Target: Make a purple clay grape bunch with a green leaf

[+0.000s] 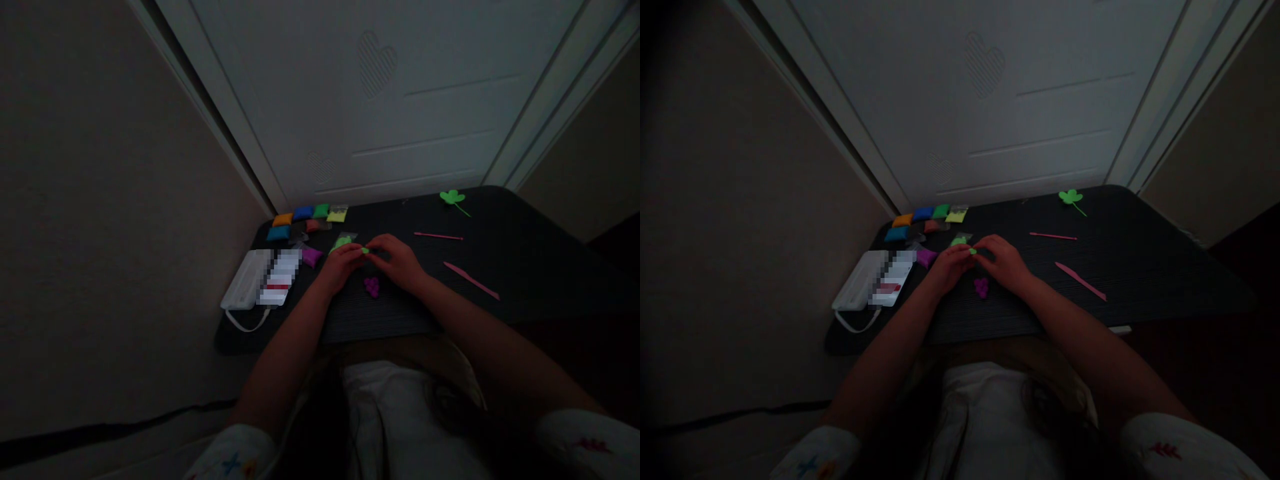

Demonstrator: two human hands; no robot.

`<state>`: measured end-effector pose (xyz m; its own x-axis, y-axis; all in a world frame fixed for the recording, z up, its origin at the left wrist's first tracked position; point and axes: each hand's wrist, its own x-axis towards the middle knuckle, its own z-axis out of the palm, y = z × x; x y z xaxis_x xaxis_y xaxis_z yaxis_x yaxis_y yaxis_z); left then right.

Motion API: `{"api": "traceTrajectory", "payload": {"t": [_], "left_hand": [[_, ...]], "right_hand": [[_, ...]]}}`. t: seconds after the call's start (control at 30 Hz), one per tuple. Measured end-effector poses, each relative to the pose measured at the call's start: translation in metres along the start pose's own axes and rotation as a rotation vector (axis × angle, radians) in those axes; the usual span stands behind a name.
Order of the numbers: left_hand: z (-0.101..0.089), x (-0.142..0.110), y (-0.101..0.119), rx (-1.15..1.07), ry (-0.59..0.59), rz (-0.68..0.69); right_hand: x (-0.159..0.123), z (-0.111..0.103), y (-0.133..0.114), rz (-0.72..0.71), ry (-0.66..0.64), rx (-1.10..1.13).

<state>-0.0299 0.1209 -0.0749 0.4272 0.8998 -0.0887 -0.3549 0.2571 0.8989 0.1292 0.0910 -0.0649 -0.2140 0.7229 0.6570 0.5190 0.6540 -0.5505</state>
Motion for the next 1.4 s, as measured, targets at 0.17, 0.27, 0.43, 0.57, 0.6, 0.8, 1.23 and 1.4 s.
{"api": "traceTrajectory", "payload": {"t": [0.17,0.27,0.43,0.57,0.6,0.8,1.23,1.4], "left_hand": [[0.000,-0.001,0.000,0.007,-0.005,-0.003],[0.000,-0.001,0.000,0.009,-0.009,0.000],[0.001,-0.001,0.000,0.015,-0.009,0.007],[0.001,-0.001,0.000,0.026,-0.016,0.004],[0.001,-0.001,0.000,0.028,-0.016,0.003],[0.001,-0.001,-0.001,0.025,-0.021,0.009],[0.000,-0.004,0.005,0.022,-0.060,0.055],[0.001,-0.005,0.005,0.029,-0.067,0.005]], "right_hand": [[0.000,-0.001,0.000,0.016,-0.017,-0.007],[-0.001,0.000,0.000,0.008,-0.010,-0.012],[-0.001,0.001,0.000,-0.013,-0.011,-0.014],[-0.001,0.002,0.000,-0.002,-0.017,-0.033],[-0.001,0.002,0.000,0.002,-0.016,-0.039],[-0.001,0.000,-0.001,-0.003,-0.010,-0.051],[-0.001,-0.002,-0.010,-0.021,0.010,-0.045],[-0.002,-0.002,-0.009,-0.011,-0.002,-0.055]]}}
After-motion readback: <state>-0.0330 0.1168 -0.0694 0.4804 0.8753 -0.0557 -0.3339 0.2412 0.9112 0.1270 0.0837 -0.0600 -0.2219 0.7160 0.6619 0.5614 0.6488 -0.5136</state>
